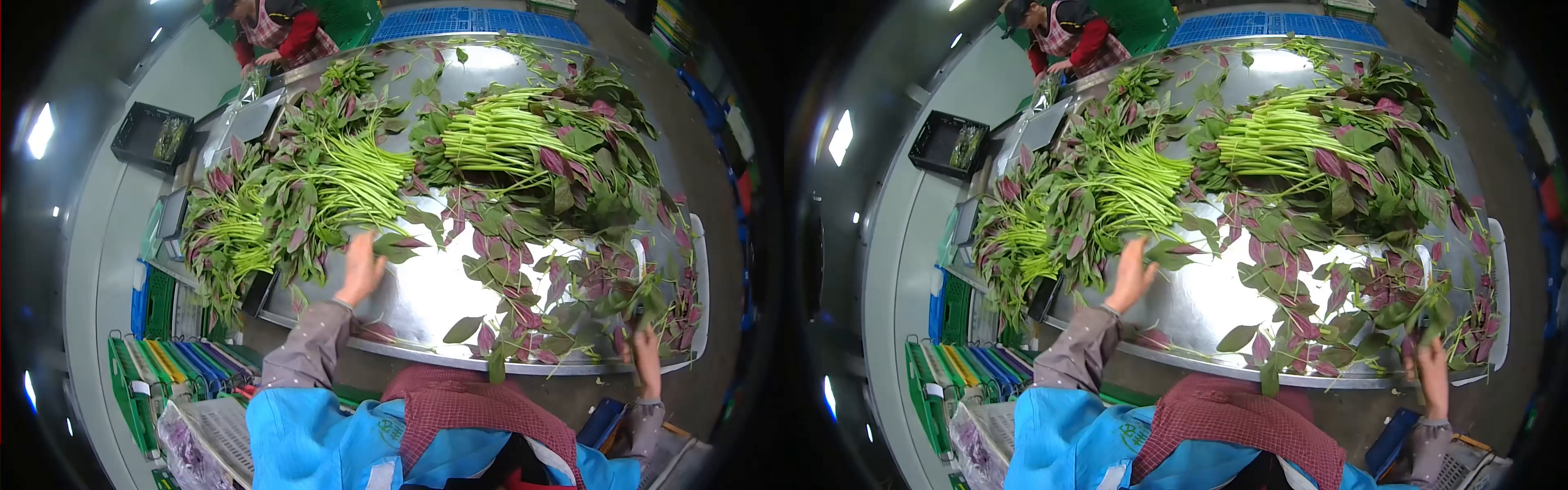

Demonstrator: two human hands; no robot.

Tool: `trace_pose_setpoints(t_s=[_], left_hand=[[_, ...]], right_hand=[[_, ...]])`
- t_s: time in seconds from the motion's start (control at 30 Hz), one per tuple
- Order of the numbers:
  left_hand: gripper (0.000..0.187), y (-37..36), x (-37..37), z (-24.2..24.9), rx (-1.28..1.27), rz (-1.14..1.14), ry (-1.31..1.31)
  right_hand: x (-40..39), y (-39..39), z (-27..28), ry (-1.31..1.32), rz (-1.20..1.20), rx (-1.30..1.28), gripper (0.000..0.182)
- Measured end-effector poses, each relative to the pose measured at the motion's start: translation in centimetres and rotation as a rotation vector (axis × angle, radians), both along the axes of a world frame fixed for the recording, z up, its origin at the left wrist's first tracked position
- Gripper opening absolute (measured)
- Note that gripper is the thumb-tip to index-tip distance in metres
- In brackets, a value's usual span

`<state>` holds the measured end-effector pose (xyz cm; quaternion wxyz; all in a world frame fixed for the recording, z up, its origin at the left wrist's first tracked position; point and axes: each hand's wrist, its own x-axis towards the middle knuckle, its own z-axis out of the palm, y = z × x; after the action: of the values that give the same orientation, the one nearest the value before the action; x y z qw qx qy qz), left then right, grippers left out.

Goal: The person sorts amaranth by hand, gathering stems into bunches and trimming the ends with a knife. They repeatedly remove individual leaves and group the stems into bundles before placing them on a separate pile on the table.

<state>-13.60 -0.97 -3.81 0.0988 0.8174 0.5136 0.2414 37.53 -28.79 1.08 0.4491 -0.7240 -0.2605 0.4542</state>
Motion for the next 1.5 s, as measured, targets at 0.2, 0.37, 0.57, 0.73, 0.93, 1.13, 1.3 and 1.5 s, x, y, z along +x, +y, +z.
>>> trace_pose_setpoints(t_s=[0.2,0.37,0.57,0.73,0.93,1.13,1.3,1.5], left_hand=[[0.066,11.7,-3.5,3.4,0.201,-0.172,0.221],[0.045,24.9,-2.6,2.6,0.205,-0.476,0.279],[0.034,31.6,0.4,-1.1,0.190,-0.743,0.428],[0.034,32.4,0.3,-2.7,-0.092,-0.714,0.483],[0.049,30.6,-0.5,-1.9,-0.332,-0.548,0.554],[0.071,30.5,-3.3,0.3,-0.700,-0.641,0.497],[0.079,30.8,-4.3,1.0,-0.901,-0.686,0.309],[0.124,28.0,-3.8,2.0,-0.519,-0.755,0.637]], right_hand=[[-15.9,8.8,-1.0,0.262,0.331,0.055,0.032],[-33.1,15.9,-5.9,0.574,0.375,0.027,0.032],[-43.9,24.7,-7.7,0.946,0.173,0.075,0.018],[-46.4,31.6,-9.9,0.806,0.009,0.158,0.021],[-46.0,38.2,-11.3,0.601,-0.178,0.285,0.024],[-44.5,41.7,-11.0,0.481,-0.143,0.257,0.020],[-44.1,41.5,-10.6,0.458,-0.084,0.229,0.023],[-43.6,41.4,-11.3,0.485,-0.075,0.201,0.022]])
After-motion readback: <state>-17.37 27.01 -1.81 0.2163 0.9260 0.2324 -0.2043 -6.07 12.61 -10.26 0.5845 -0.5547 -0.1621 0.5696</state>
